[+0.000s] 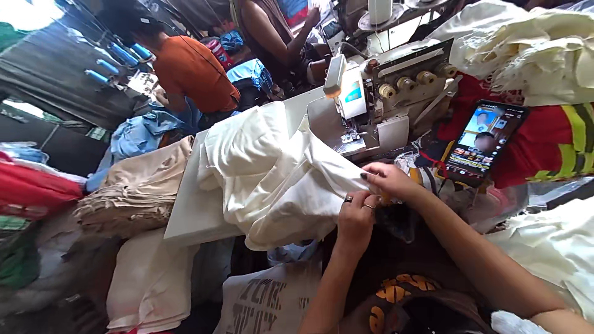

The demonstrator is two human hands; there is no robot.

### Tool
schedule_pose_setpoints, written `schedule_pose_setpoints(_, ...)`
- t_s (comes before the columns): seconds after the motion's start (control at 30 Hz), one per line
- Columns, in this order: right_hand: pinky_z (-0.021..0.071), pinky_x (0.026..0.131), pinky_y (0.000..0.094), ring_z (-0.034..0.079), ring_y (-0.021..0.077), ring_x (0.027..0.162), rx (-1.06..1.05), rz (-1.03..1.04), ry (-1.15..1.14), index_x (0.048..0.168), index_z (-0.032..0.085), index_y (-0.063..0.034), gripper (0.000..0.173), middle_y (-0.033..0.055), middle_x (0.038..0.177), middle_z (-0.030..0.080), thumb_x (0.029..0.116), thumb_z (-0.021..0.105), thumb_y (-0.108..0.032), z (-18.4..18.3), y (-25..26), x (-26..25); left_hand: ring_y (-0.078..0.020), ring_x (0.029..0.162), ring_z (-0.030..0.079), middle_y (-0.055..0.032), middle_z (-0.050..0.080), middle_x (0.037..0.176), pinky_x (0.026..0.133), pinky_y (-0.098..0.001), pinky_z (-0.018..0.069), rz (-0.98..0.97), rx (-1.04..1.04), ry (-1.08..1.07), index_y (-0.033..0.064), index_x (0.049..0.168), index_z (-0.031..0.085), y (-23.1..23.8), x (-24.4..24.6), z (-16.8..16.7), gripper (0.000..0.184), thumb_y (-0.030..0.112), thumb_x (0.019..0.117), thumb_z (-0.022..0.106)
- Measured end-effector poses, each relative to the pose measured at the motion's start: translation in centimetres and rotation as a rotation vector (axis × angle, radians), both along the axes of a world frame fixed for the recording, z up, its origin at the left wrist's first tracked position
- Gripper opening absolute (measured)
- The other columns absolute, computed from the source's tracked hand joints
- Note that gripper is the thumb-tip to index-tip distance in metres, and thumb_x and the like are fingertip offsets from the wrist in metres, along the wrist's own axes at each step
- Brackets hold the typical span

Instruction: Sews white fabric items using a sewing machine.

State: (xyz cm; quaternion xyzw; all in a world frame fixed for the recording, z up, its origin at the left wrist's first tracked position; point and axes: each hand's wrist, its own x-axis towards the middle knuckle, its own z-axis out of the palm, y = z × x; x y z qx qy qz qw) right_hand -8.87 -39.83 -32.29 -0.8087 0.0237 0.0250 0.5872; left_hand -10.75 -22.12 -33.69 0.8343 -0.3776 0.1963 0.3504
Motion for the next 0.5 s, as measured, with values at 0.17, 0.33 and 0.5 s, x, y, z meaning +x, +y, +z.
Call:
schedule_pose_setpoints(0.17,0.0569,0.082,0.0254,0.066,0.0036,0.086,0.474,0.2,-0.128,0.106,0.064,-0.0038,0.01,-0.0004,0.093,0.068,0.0985,0.06,-0.009,2.6,2.4,-2.7,-0.0254,0.135,0.053,-0.0081,0.064,0.137,0.113,-0.0519,0.0398,-0.264,0.002,0.152,0.0096,0.125,0.07,3.8,5.5,6.2,0.037,0.037,0.1034,0.058)
schedule_pose_setpoints(0.33,0.0567,0.07,0.0167,0.066,-0.0027,0.081,0.723,0.505,-0.365,0.113,0.068,-0.0236,0.02,-0.0104,0.093,0.071,0.0964,0.07,-0.034,8.3,0.0,-4.6,0.0062,0.072,0.059,0.0082,0.063,0.079,0.07,-0.0127,0.051,-0.476,0.014,0.321,0.0094,0.09,0.066,7.1,7.6,14.4,0.023,0.028,0.1017,0.062)
schedule_pose_setpoints(0.5,0.059,0.071,0.0164,0.069,-0.0031,0.082,0.471,0.765,-0.273,0.11,0.068,-0.0096,0.043,-0.0102,0.091,0.073,0.0855,0.08,-0.042,6.4,-3.9,-3.4,-0.0038,0.094,0.068,0.0086,0.07,0.104,0.082,-0.0225,0.0576,-0.599,-0.166,0.142,0.0154,0.114,0.069,17.2,11.1,23.0,0.017,0.023,0.0989,0.069)
